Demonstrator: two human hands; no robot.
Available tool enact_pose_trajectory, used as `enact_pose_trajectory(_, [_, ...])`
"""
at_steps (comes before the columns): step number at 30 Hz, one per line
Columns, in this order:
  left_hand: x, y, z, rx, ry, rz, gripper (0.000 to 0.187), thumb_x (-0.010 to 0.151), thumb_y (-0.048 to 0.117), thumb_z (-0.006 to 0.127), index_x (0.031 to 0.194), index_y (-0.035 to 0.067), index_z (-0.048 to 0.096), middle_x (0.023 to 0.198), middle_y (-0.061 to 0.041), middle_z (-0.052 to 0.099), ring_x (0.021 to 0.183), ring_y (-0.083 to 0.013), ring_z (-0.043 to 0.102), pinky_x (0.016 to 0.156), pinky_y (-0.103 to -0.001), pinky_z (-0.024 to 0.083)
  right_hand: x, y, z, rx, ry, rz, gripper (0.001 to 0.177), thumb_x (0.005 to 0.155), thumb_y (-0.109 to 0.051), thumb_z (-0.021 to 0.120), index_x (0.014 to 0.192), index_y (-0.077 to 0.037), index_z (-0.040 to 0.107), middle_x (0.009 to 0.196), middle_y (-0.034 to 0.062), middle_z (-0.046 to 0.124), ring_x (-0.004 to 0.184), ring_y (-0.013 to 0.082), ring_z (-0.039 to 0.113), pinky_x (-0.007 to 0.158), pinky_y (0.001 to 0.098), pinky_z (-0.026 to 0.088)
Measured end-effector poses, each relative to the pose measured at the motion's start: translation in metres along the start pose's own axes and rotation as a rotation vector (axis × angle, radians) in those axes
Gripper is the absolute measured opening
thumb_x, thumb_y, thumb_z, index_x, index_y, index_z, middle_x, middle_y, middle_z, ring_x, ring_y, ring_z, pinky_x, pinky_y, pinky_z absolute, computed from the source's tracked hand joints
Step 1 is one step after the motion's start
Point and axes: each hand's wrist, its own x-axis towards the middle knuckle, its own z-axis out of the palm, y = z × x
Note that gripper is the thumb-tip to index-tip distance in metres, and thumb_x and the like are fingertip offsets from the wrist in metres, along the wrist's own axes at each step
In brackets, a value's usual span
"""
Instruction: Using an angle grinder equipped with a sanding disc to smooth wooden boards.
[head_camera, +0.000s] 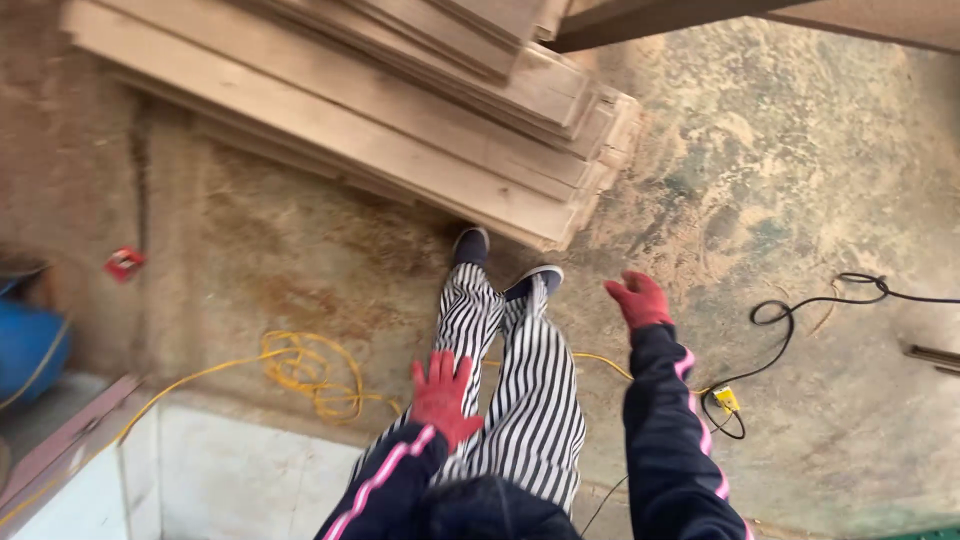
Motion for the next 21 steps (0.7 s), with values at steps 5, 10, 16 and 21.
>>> enact_pose_trajectory(5, [0.015, -0.012, 0.058, 0.011, 0.255, -0.007, 0.115, 0.069, 0.067, 0.073, 0.156, 0.005, 0.029, 0.162, -0.025, 0.027, 0.151, -0.0440, 0.020, 0.120, -0.067, 0.010, 0.071, -0.049, 0.088, 0.423, 0.048, 0.023, 0.076, 0.076, -0.031, 0.083, 0.137, 0.004, 0.056, 0.128, 0.0204, 0.066, 0.117, 0.0285, 0.064, 0.099, 0.0344, 0.051])
enact_pose_trajectory(10, [0.011, -0.023, 0.064, -0.003, 0.400, -0.073, 0.113, 0.067, 0.067, 0.072, 0.156, 0.009, 0.034, 0.165, -0.023, 0.026, 0.151, -0.0426, 0.024, 0.122, -0.062, 0.015, 0.114, -0.066, 0.162, 0.247, 0.227, 0.033, 0.084, 0.065, -0.042, 0.092, 0.127, 0.004, 0.059, 0.109, 0.0192, 0.070, 0.095, 0.0276, 0.069, 0.087, 0.0349, 0.055])
enact_pose_trajectory(16, [0.014, -0.027, 0.054, -0.114, 0.319, -0.075, 0.108, 0.074, 0.062, 0.076, 0.155, 0.005, 0.033, 0.162, -0.025, 0.027, 0.149, -0.0450, 0.021, 0.119, -0.063, 0.010, 0.047, -0.094, 0.129, 0.612, -0.262, 0.161, 0.058, 0.070, -0.013, 0.086, 0.120, 0.005, 0.063, 0.098, 0.0202, 0.073, 0.075, 0.0304, 0.069, 0.062, 0.0370, 0.058])
enact_pose_trajectory(21, [0.034, -0.039, 0.007, -0.616, 0.253, -0.308, 0.093, 0.082, 0.044, 0.078, 0.154, 0.007, 0.034, 0.158, -0.021, 0.036, 0.145, -0.0386, 0.033, 0.118, -0.054, 0.024, -0.041, -0.100, 0.109, 0.795, -0.500, 0.164, 0.062, 0.076, 0.004, 0.076, 0.133, 0.008, 0.052, 0.103, 0.0250, 0.068, 0.074, 0.0339, 0.069, 0.049, 0.0364, 0.061])
